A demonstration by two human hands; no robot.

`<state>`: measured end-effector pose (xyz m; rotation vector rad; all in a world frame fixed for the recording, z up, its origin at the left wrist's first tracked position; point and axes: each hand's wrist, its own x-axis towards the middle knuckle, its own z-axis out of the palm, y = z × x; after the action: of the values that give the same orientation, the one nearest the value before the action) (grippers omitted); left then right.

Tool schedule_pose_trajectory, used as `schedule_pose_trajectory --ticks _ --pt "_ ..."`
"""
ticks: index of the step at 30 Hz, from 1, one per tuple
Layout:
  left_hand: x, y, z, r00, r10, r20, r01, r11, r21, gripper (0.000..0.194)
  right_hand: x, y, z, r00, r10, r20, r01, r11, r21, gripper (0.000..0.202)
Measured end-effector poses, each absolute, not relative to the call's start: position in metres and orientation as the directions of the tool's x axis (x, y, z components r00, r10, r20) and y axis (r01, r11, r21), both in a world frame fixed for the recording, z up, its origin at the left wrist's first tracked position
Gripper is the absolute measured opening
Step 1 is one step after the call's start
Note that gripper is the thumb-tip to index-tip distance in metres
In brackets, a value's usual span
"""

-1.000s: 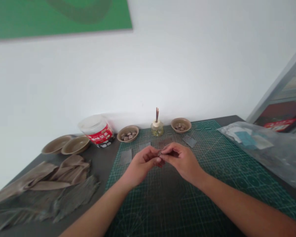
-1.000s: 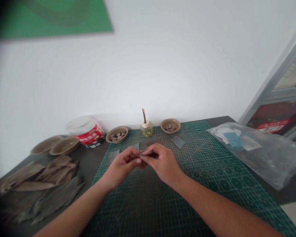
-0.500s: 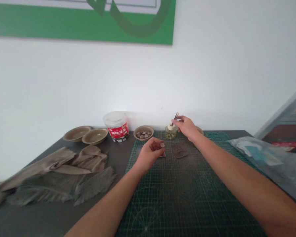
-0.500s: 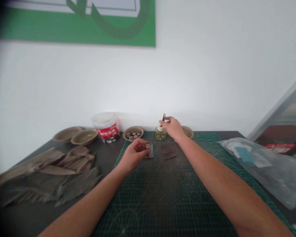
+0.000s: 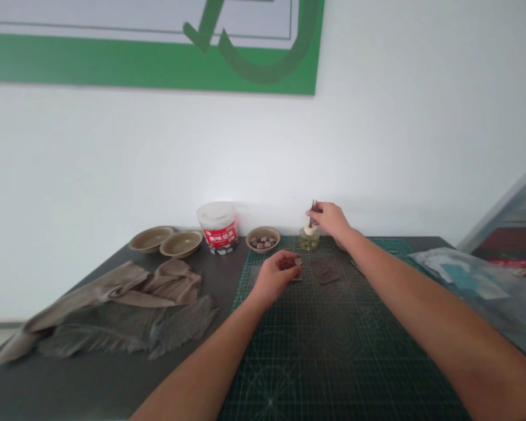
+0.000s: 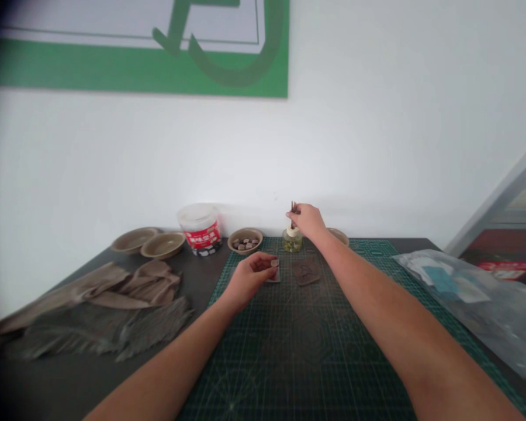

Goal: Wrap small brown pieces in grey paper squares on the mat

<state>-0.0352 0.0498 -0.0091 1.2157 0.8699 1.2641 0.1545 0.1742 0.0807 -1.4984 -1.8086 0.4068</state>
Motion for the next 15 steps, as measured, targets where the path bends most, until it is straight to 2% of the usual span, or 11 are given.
schedule_pose_trajectory --ticks 8,15 --pt "-0.0356 0.0512 -0.008 0.091 0.988 0.121 -0.24 -0.096 0.966 0.038 0.1639 0.1771 0.0919 -0.023 0.932 0.362 0.756 0.254 -0.604 0.018" --pt "-0.036 0.0513 -0.0075 0.082 0.99 0.115 -0.245 -0.092 0.965 0.038 0.1654 0.1746 0.0894 0.001 0.929 0.37 0.754 0.242 -0.61 0.019"
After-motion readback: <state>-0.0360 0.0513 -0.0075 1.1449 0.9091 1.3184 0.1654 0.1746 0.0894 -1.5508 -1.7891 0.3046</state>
